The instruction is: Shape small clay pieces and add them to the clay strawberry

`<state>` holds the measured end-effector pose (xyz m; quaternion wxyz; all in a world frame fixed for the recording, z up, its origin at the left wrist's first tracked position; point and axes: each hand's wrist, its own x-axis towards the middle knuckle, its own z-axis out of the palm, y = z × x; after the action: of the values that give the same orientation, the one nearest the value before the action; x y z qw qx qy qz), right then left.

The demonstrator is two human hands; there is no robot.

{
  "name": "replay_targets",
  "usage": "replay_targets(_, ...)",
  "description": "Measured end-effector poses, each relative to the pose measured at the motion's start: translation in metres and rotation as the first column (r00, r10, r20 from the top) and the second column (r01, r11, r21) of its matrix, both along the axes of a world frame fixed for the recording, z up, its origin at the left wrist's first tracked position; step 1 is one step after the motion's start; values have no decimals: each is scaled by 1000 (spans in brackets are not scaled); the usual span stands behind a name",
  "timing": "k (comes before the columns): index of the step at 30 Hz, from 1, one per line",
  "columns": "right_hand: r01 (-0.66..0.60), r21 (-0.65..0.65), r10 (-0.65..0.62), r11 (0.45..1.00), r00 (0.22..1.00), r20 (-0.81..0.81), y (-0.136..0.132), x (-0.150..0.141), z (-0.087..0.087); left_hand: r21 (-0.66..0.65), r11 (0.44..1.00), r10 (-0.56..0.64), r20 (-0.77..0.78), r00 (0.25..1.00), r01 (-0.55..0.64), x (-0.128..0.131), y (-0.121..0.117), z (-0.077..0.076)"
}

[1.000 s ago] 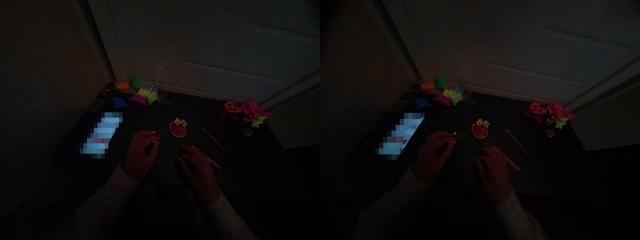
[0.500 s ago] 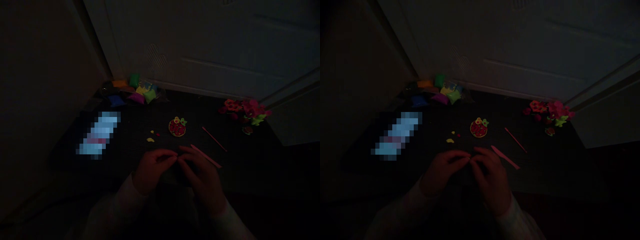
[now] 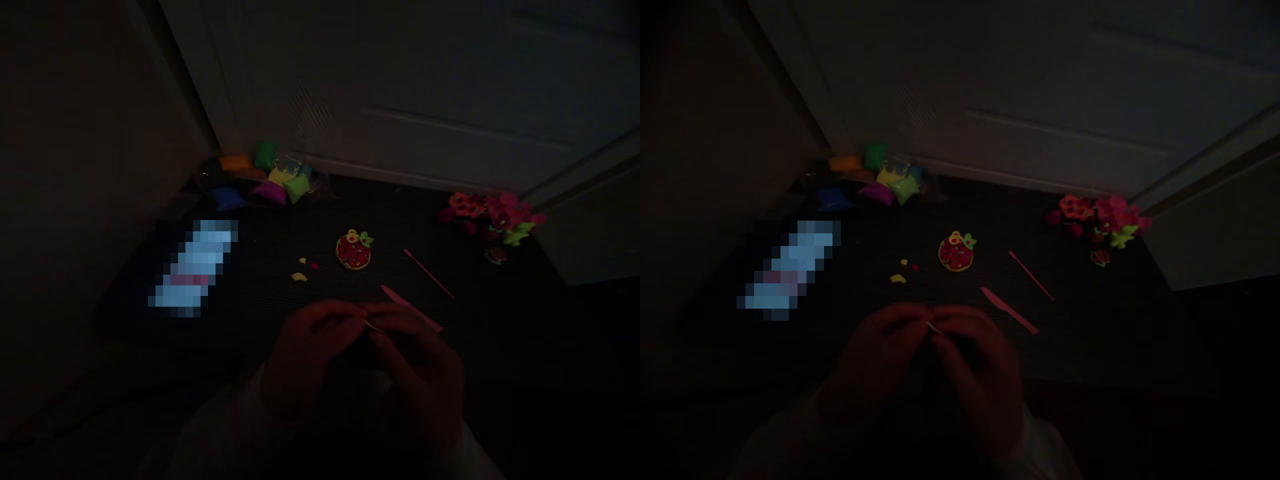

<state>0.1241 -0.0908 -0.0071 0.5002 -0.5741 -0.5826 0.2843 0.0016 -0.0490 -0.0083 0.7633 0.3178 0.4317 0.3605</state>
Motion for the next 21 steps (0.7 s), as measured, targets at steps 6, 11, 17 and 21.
replay_targets(6,-46,20,46,999,999,24,-4,6,8,127,988,-82,-56,995,88,-7,1,11)
replay_targets(11,-93,27,92,995,995,46,-8,9,14,217,967,-124,-43,991,130,-12,-2,13)
replay_targets(17,-110,50,107,993,993,53,-10,8,18,117,987,-116,17,993,114,-12,-6,12)
replay_targets(21,-99,51,96,994,993,63,-11,7,19,12,998,-68,50,996,67,-10,-8,13)
